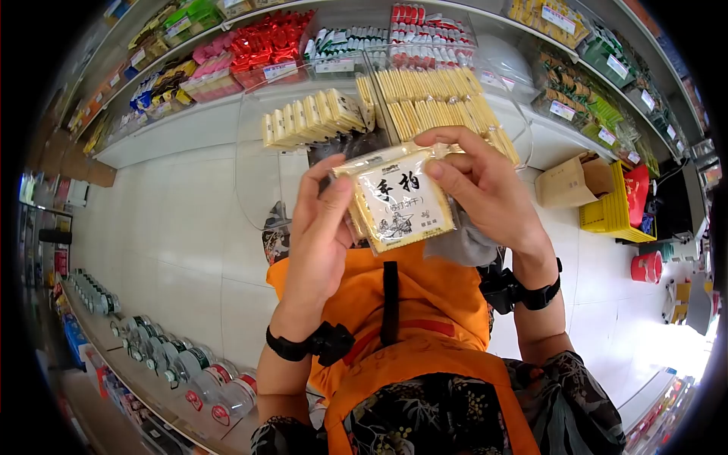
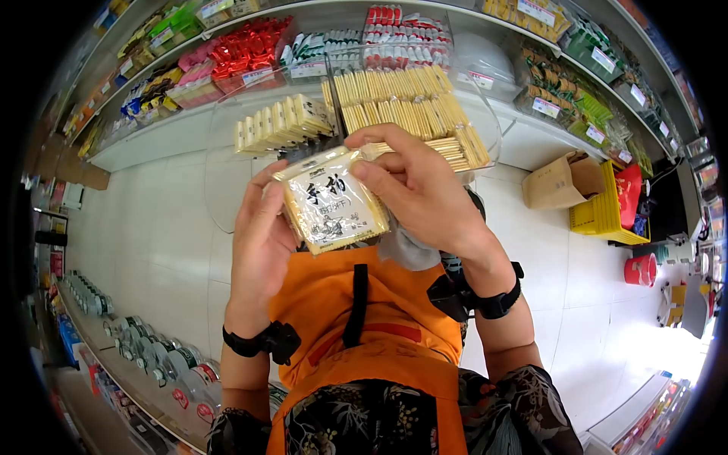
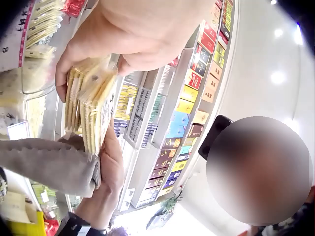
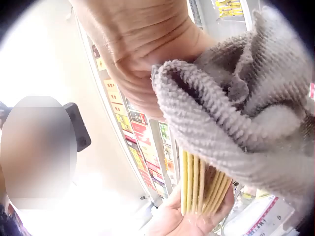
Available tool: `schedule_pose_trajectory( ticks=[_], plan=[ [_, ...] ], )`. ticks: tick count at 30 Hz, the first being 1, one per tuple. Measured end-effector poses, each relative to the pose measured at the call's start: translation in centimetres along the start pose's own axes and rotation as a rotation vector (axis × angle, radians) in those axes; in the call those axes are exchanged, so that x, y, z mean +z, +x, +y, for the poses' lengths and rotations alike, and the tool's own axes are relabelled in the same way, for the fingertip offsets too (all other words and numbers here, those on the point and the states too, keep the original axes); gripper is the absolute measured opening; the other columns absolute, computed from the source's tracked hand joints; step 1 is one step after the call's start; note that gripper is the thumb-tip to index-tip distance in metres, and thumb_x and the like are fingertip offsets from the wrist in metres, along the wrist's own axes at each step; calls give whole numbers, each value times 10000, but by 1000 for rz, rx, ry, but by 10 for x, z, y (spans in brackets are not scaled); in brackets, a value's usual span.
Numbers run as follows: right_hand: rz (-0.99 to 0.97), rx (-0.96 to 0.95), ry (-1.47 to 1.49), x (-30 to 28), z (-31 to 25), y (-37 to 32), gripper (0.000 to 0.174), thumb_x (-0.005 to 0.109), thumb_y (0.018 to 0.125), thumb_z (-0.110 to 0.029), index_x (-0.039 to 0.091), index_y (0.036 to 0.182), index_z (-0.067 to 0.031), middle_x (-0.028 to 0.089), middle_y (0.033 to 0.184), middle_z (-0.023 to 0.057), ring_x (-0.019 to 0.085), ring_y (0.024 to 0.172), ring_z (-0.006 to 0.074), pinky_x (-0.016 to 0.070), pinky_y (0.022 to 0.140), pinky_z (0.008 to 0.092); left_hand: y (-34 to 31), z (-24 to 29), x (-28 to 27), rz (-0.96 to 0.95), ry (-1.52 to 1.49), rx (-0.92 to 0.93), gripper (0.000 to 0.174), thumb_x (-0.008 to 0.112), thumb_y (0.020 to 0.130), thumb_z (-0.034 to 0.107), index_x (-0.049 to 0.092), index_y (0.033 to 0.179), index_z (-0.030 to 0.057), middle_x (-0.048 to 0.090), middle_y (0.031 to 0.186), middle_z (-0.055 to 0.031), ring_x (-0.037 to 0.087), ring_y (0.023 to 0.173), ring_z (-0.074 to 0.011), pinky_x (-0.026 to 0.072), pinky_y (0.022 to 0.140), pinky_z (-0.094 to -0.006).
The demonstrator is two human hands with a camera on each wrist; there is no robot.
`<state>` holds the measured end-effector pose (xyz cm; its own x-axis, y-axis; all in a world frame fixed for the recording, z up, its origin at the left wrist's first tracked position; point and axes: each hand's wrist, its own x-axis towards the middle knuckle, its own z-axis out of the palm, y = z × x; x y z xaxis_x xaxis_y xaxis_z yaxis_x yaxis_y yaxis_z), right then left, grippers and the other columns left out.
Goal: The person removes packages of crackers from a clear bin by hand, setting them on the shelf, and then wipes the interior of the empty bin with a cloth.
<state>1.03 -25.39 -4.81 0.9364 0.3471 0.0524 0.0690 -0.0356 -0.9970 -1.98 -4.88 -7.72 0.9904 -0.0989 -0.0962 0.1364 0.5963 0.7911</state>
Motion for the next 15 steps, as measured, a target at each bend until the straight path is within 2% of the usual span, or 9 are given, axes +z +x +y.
schedule_pose_trajectory(
  ticks=[4, 5, 6, 8, 11, 13, 14, 15],
  plan=[
    [-50, -40, -100, 17, 8, 16, 270, 576, 977, -126, 536, 1230, -41, 682, 815, 95, 604, 730, 99, 473, 629, 266, -4, -8, -5, 27, 175, 63, 515, 716, 895, 138, 409, 1290, 18, 592, 1114, -91, 596, 1012, -129, 522, 847, -275],
    [-64, -59, -117, 23, 8, 20, 273, 582, 971, -127, 538, 1227, -43, 681, 814, 100, 609, 722, 113, 475, 631, 274, -4, -7, -9, 41, 207, 60, 512, 716, 895, 139, 410, 1286, 16, 593, 1113, -91, 595, 1009, -127, 522, 844, -272],
    [-60, -17, -153, 28, 5, 23, 306, 607, 945, -133, 541, 1229, -40, 663, 868, 134, 619, 741, 171, 483, 661, 299, -4, -4, -13, 54, 238, 56, 508, 715, 895, 140, 412, 1283, 15, 594, 1111, -91, 595, 1006, -125, 522, 840, -269],
    [5, -177, -330, 37, 10, 31, 322, 612, 935, -143, 545, 1236, -46, 644, 914, 141, 623, 777, 216, 489, 692, 327, -5, 7, -25, 97, 345, 17, 498, 717, 889, 129, 416, 1270, 14, 593, 1097, -93, 602, 976, -123, 527, 814, -259],
    [50, -386, -598, 46, 7, 47, 342, 604, 925, -168, 557, 1243, -51, 615, 1033, 170, 642, 852, 311, 507, 740, 392, -10, 30, -46, 186, 506, 164, 500, 701, 878, 88, 429, 1285, -13, 613, 1079, -103, 636, 923, -142, 538, 784, -258],
    [23, -531, -826, 48, 11, 68, 348, 572, 951, -181, 557, 1276, -59, 611, 1096, 191, 658, 800, 311, 522, 711, 384, -12, 48, -57, 305, 619, 296, 568, 700, 857, 64, 404, 1341, 41, 605, 1055, -112, 642, 897, -158, 542, 751, -261],
    [-48, -469, -861, 53, 7, 77, 326, 578, 901, -131, 583, 1211, -32, 612, 1100, 213, 646, 852, 401, 517, 747, 463, -10, 57, -63, 348, 680, 373, 593, 697, 851, 56, 394, 1361, 61, 602, 1046, -114, 644, 892, -163, 541, 743, -262],
    [-97, -462, -998, 57, 3, 87, 312, 586, 881, -117, 596, 1181, -32, 616, 1091, 200, 654, 859, 386, 519, 744, 460, -8, 67, -69, 389, 740, 452, 618, 693, 846, 48, 384, 1381, 80, 599, 1037, -116, 646, 886, -168, 541, 734, -263]
  ],
)
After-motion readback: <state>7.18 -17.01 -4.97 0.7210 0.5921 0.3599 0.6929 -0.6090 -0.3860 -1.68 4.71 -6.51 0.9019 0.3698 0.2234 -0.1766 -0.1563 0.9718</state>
